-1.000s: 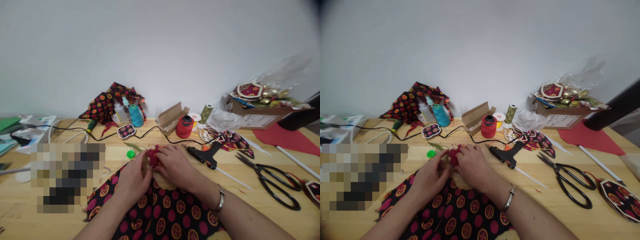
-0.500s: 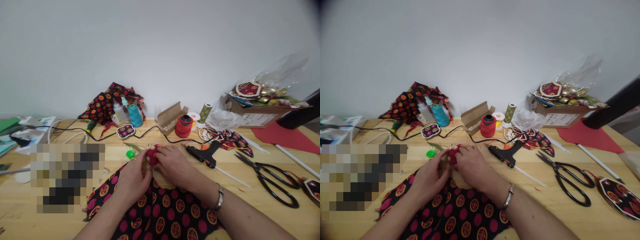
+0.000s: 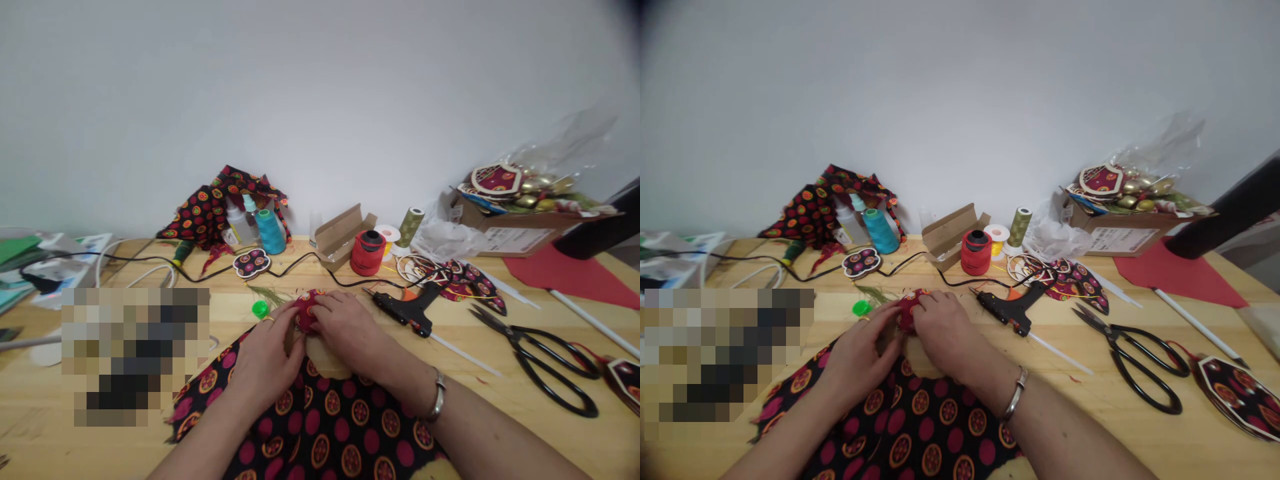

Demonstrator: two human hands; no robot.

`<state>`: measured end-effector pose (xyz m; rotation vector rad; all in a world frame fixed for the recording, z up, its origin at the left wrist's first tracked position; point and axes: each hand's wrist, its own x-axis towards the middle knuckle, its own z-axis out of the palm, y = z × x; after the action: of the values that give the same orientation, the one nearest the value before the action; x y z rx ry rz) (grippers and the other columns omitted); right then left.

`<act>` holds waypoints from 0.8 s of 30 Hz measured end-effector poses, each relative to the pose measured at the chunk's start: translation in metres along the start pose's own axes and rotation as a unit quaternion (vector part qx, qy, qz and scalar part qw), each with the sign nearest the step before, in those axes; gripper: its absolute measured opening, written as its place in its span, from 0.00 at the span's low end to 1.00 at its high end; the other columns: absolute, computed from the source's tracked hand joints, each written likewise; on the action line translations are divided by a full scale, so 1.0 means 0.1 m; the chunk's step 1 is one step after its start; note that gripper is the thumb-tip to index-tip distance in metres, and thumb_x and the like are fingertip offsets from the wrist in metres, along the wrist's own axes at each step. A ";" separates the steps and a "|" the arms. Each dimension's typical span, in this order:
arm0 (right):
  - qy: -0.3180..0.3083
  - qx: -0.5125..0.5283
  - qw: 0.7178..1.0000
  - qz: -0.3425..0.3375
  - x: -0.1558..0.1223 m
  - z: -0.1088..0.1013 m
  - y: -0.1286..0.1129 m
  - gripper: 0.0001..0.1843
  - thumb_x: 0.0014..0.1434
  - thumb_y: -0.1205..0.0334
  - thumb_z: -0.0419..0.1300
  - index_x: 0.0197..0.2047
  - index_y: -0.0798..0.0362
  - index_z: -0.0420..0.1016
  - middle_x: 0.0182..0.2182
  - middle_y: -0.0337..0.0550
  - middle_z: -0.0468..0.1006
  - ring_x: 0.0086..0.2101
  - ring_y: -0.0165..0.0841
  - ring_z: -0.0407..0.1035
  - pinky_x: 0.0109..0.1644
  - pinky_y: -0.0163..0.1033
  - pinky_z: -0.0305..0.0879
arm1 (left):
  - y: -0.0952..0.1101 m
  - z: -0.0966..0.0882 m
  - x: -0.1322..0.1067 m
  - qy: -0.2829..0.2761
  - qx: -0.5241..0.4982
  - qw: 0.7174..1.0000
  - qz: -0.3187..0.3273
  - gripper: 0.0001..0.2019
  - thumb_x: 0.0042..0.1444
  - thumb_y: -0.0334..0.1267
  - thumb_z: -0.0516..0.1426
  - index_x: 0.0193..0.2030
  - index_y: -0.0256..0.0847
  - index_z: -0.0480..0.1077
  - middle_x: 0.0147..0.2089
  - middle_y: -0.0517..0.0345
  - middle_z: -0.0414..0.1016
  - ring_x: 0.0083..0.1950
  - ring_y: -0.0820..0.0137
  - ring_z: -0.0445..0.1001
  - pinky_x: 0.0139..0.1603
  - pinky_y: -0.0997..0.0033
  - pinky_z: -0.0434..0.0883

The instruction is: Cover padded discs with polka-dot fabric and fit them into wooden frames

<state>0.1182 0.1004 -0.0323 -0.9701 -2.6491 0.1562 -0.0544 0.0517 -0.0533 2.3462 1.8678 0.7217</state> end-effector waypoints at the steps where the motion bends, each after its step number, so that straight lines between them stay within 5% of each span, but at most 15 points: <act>1: 0.004 0.002 1.000 0.008 0.00 -0.01 0.00 0.06 0.63 0.70 0.57 0.42 0.59 0.75 0.43 0.52 0.78 0.47 0.41 0.68 0.54 0.46 0.64 | -0.01 0.01 0.00 0.003 -0.001 1.000 0.004 0.18 0.58 0.37 0.51 0.54 0.37 0.65 0.59 0.43 0.72 0.56 0.58 0.73 0.56 0.55 0.71; 11: 0.038 0.032 0.992 0.112 0.02 -0.08 0.05 0.29 0.56 0.52 0.65 0.54 0.65 0.69 0.53 0.61 0.70 0.54 0.49 0.61 0.58 0.52 0.62 | 0.02 -0.03 0.00 0.002 0.006 1.000 0.008 0.20 0.59 0.41 0.52 0.56 0.34 0.66 0.63 0.40 0.67 0.60 0.55 0.70 0.56 0.52 0.71; 24: 0.025 0.061 0.982 0.179 0.08 -0.03 0.03 0.14 0.58 0.59 0.65 0.44 0.60 0.76 0.45 0.53 0.73 0.47 0.43 0.62 0.54 0.46 0.62 | 0.03 -0.01 0.01 -0.014 0.006 1.000 0.011 0.17 0.62 0.43 0.51 0.53 0.36 0.67 0.61 0.43 0.70 0.56 0.55 0.73 0.55 0.51 0.71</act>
<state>0.1157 0.1078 -0.0278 -1.3794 -2.3647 0.3659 -0.0518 0.0512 -0.0511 2.3752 1.8432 0.6771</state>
